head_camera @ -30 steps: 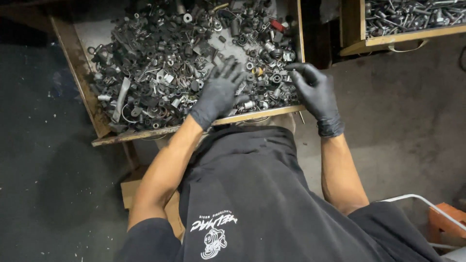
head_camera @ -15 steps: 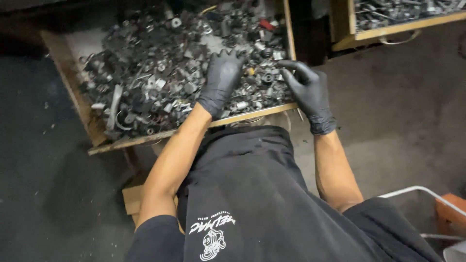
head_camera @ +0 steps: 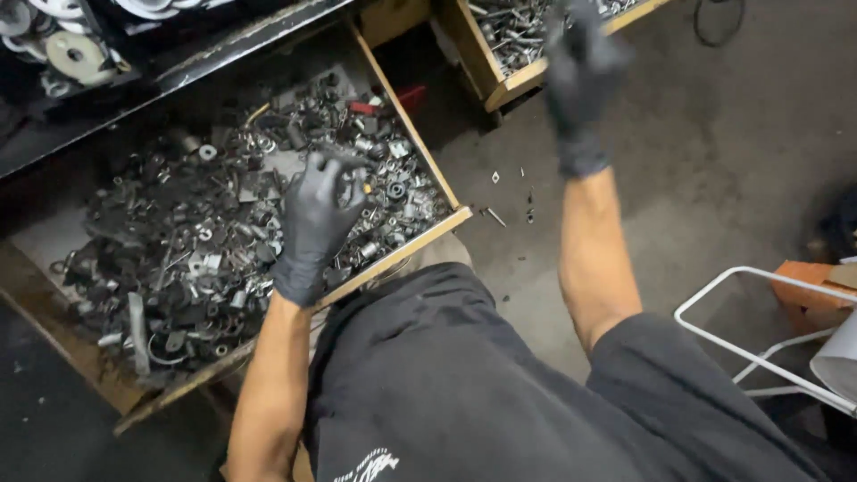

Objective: The person sorts through a drawer filled with various small mechanical parts, including springs, bolts, and metal pieces. They pick up and examine individual items, occasionally placing them back into the drawer or moving them aside.

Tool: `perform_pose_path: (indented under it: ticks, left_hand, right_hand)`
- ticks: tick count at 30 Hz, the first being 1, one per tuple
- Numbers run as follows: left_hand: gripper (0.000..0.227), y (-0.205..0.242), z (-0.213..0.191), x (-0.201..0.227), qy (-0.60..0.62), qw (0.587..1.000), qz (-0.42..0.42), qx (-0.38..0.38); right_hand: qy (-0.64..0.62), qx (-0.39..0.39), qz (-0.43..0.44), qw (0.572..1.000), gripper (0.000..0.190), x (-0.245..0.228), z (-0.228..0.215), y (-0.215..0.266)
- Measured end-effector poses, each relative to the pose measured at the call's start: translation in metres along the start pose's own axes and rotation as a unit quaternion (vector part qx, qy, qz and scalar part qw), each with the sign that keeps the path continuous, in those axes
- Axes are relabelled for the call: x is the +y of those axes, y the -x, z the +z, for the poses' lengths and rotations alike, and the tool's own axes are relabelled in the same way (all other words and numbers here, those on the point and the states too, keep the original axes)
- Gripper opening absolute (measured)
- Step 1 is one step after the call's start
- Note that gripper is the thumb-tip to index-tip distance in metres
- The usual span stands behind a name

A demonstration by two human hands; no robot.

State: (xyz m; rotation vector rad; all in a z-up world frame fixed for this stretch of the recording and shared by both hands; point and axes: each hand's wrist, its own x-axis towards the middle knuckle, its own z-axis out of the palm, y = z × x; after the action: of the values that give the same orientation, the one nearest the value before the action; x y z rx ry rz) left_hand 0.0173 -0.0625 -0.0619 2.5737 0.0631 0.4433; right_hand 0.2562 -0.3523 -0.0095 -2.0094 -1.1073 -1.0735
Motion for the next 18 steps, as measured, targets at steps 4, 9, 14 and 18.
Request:
perform_pose_path:
  ticks: [4,9,14,18]
  left_hand:
    - [0.013,-0.004,-0.007,0.007,0.145,0.988,-0.021,0.040]
    - [0.015,-0.008,-0.017,0.018,0.220,0.973,-0.029,0.063]
    - [0.016,0.004,-0.009,-0.007,0.098,0.991,0.014,0.086]
    - [0.018,0.019,-0.003,-0.030,0.060,0.996,-0.043,0.043]
  right_hand:
    - [0.046,0.046,0.150,0.987,0.015,0.004,-0.007,-0.019]
    - [-0.088,0.015,0.189,0.978,0.026,-0.056,-0.007,-0.011]
    - [-0.161,-0.027,0.253,0.954,0.018,-0.089,0.007,0.011]
    - [-0.163,-0.058,0.252,0.952,0.020,-0.106,0.020,0.017]
